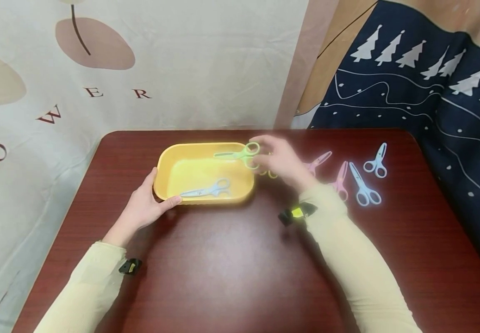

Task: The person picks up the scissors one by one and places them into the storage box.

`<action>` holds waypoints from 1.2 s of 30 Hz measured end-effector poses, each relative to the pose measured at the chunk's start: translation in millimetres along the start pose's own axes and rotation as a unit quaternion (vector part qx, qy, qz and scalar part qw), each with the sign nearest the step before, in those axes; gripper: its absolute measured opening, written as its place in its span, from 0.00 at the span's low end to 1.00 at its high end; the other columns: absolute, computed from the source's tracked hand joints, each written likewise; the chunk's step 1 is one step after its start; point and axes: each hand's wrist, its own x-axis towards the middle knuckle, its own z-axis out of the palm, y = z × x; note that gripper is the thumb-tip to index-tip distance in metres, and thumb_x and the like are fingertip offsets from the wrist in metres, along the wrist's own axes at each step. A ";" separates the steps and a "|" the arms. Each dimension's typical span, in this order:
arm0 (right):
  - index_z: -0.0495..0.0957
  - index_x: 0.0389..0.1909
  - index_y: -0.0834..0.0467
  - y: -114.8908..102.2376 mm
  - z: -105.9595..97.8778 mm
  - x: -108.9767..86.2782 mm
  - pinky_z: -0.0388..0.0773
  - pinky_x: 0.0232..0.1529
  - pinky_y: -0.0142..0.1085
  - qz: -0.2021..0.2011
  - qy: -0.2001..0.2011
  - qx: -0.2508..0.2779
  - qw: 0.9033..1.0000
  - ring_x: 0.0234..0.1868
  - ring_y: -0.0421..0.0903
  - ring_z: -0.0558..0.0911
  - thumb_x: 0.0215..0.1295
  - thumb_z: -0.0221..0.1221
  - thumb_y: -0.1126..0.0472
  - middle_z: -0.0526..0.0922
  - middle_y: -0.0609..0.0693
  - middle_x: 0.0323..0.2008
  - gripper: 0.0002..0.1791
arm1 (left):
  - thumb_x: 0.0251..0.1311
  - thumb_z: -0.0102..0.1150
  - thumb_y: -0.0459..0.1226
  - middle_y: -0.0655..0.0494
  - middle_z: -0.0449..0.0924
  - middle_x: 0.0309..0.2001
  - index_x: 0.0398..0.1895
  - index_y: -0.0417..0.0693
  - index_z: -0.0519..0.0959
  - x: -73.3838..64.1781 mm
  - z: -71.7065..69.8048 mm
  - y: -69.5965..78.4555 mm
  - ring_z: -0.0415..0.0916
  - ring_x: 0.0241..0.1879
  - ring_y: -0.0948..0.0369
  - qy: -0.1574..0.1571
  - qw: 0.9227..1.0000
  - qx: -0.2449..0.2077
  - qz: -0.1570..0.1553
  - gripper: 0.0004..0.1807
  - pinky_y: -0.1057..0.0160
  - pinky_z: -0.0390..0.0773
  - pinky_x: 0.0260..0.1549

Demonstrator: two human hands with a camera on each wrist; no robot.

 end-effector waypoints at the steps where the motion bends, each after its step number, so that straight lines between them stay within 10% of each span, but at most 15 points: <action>1: 0.76 0.67 0.56 -0.8 0.7 0.5 0.85 0.32 0.42 0.000 0.000 -0.002 1.000 0.36 0.56 0.88 0.64 0.68 0.68 0.85 0.58 0.51 0.29 | 0.62 0.71 0.54 0.27 0.46 0.80 0.82 0.32 0.36 0.1 -0.1 0.3 0.53 0.76 0.33 0.000 1.000 0.000 0.000 0.65 0.32 0.59 0.70; 18: 0.76 0.66 0.59 -6.8 14.4 9.1 0.85 0.48 0.55 0.013 -0.022 0.023 0.999 0.42 0.57 0.87 0.64 0.65 0.74 0.84 0.59 0.52 0.29 | 0.63 0.69 0.55 0.27 0.45 0.80 0.82 0.32 0.36 0.3 -1.0 2.4 0.53 0.76 0.33 -0.004 1.000 0.006 -0.005 0.65 0.33 0.59 0.70; 36: 0.76 0.67 0.60 -15.8 28.6 16.0 0.88 0.41 0.42 0.006 -0.037 -0.012 0.999 0.43 0.54 0.87 0.65 0.63 0.75 0.82 0.59 0.51 0.28 | 0.62 0.70 0.55 0.27 0.45 0.79 0.82 0.31 0.37 -2.3 0.5 0.0 0.53 0.76 0.32 0.000 1.000 0.006 -0.004 0.64 0.33 0.58 0.71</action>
